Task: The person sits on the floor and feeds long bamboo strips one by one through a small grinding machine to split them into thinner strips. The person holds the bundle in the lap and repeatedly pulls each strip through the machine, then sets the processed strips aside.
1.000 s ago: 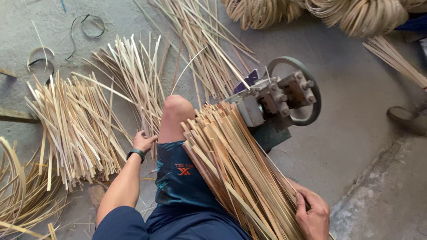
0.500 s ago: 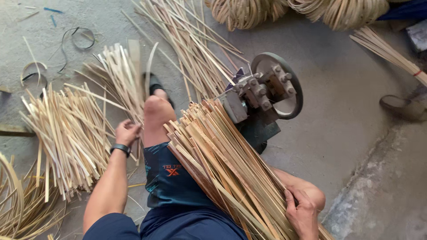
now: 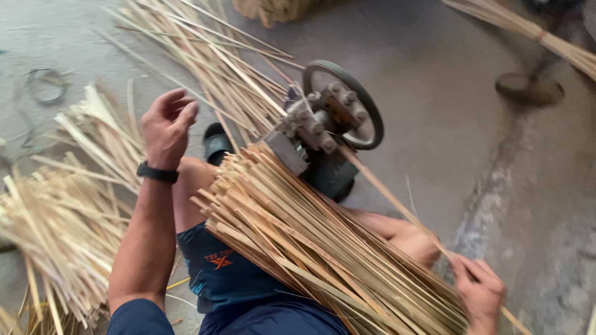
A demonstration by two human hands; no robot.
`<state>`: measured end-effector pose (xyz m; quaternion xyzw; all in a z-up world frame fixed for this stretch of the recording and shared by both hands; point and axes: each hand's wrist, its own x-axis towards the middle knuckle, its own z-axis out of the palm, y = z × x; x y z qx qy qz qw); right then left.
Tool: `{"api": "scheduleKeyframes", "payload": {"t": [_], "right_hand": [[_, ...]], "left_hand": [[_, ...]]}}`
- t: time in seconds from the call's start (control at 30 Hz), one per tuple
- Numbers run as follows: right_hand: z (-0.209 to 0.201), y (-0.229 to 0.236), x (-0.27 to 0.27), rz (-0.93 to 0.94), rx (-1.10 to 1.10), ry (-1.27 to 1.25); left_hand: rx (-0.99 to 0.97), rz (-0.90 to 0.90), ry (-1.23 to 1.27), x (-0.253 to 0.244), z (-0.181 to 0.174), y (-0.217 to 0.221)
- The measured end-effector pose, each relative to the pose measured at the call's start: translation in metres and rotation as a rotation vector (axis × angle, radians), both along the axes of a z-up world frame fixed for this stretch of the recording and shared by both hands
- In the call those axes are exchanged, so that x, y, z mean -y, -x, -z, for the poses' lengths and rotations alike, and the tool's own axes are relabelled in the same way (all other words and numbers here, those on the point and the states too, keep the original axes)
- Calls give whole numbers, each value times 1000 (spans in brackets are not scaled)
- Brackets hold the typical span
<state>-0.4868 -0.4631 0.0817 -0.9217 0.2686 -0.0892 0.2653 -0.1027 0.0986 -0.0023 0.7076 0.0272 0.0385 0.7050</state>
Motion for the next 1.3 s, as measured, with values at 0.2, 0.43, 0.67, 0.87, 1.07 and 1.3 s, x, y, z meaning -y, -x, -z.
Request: {"api": "scheduleKeyframes", "payload": {"t": [0.2,0.43,0.67,0.87,1.07,1.3], "right_hand": [[1,-18,-29,42,36,-42],[-5,-10,-41,75,-55,14],[3,-45,-81,-6,-51,76],[1,-77,-97,-4,-103,105],[9,-88,-105,37,-153,44],[24,-89,-100,-110,-109,89]], "left_hand": [[-74,320,23,98,-18,-40],[-243,95,62,113,7,-62],[-703,-85,123,117,146,-135],[-1116,-125,504,154,198,-125],[-521,-570,381,152,148,-117],[-226,-157,528,154,62,-115]]}}
